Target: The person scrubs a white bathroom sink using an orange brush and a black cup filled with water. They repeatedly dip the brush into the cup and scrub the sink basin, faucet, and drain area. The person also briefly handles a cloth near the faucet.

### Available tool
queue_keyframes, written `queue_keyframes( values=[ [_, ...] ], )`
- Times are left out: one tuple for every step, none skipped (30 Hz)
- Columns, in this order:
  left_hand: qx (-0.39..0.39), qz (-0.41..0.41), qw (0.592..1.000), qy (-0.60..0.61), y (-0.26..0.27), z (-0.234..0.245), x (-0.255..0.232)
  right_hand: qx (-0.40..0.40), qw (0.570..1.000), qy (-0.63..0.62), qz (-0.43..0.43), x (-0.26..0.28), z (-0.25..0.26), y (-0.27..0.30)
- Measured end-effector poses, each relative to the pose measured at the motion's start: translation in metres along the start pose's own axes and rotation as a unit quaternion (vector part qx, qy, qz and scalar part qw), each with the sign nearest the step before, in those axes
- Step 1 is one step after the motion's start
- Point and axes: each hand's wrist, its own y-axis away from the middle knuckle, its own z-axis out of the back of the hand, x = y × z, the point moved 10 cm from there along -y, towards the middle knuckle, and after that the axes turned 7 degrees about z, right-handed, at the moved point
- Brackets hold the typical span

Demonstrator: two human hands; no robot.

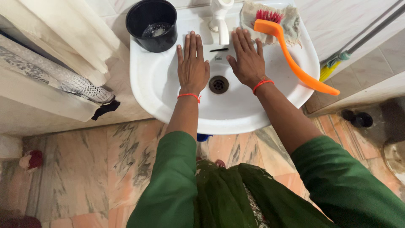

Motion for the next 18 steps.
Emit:
queue_keyframes(
  values=[
    [-0.001,-0.001,1.000,0.000,-0.001,0.002,0.000,-0.010,1.000,-0.004,0.001,-0.002,0.003,-0.002],
    [-0.003,-0.002,1.000,-0.001,-0.002,0.003,0.000,-0.021,1.000,-0.007,0.002,-0.003,0.005,-0.003],
    [-0.002,-0.003,1.000,-0.002,0.001,0.004,-0.001,-0.030,0.999,-0.012,0.002,-0.004,0.007,0.000],
    [0.004,0.002,1.000,0.004,0.004,0.004,0.000,-0.030,0.999,-0.024,-0.005,-0.006,0.006,0.004],
    [0.004,0.004,1.000,0.010,0.003,0.005,-0.001,-0.034,0.999,-0.033,-0.012,-0.009,0.008,0.004],
    [0.005,0.007,1.000,0.016,0.001,0.007,-0.001,-0.039,0.998,-0.043,-0.018,-0.012,0.010,0.003],
    [0.001,0.003,1.000,0.013,0.001,0.008,-0.001,-0.041,0.998,-0.042,-0.014,-0.012,0.010,0.003],
    [-0.003,-0.001,1.000,0.011,0.001,0.010,-0.001,-0.043,0.998,-0.041,-0.010,-0.012,0.011,0.003],
    [-0.008,-0.005,1.000,0.008,0.002,0.011,-0.002,-0.046,0.998,-0.039,-0.006,-0.011,0.011,0.004],
    [-0.003,-0.002,1.000,0.008,0.003,0.010,-0.003,-0.044,0.998,-0.038,-0.006,-0.011,0.011,0.005],
    [0.000,0.000,1.000,0.007,0.002,0.010,-0.002,-0.045,0.998,-0.037,-0.005,-0.010,0.011,0.005],
    [0.003,0.001,1.000,0.006,0.001,0.009,-0.002,-0.045,0.998,-0.036,-0.005,-0.009,0.011,0.004],
    [0.001,0.001,1.000,0.005,0.001,0.010,-0.003,-0.045,0.998,-0.034,-0.006,-0.009,0.011,0.004],
    [-0.001,0.000,1.000,0.004,0.001,0.010,-0.003,-0.045,0.998,-0.032,-0.007,-0.008,0.010,0.004],
    [-0.004,0.000,1.000,0.004,0.001,0.011,-0.004,-0.045,0.999,-0.030,-0.008,-0.007,0.010,0.003],
    [-0.001,0.002,1.000,0.008,0.001,0.010,-0.003,-0.040,0.999,-0.030,-0.011,-0.008,0.009,0.002],
    [0.001,0.005,1.000,0.012,0.001,0.010,-0.003,-0.036,0.999,-0.031,-0.015,-0.008,0.009,0.000],
    [0.003,0.008,1.000,0.016,0.000,0.009,-0.002,-0.031,0.999,-0.031,-0.019,-0.009,0.008,-0.001]
  ],
)
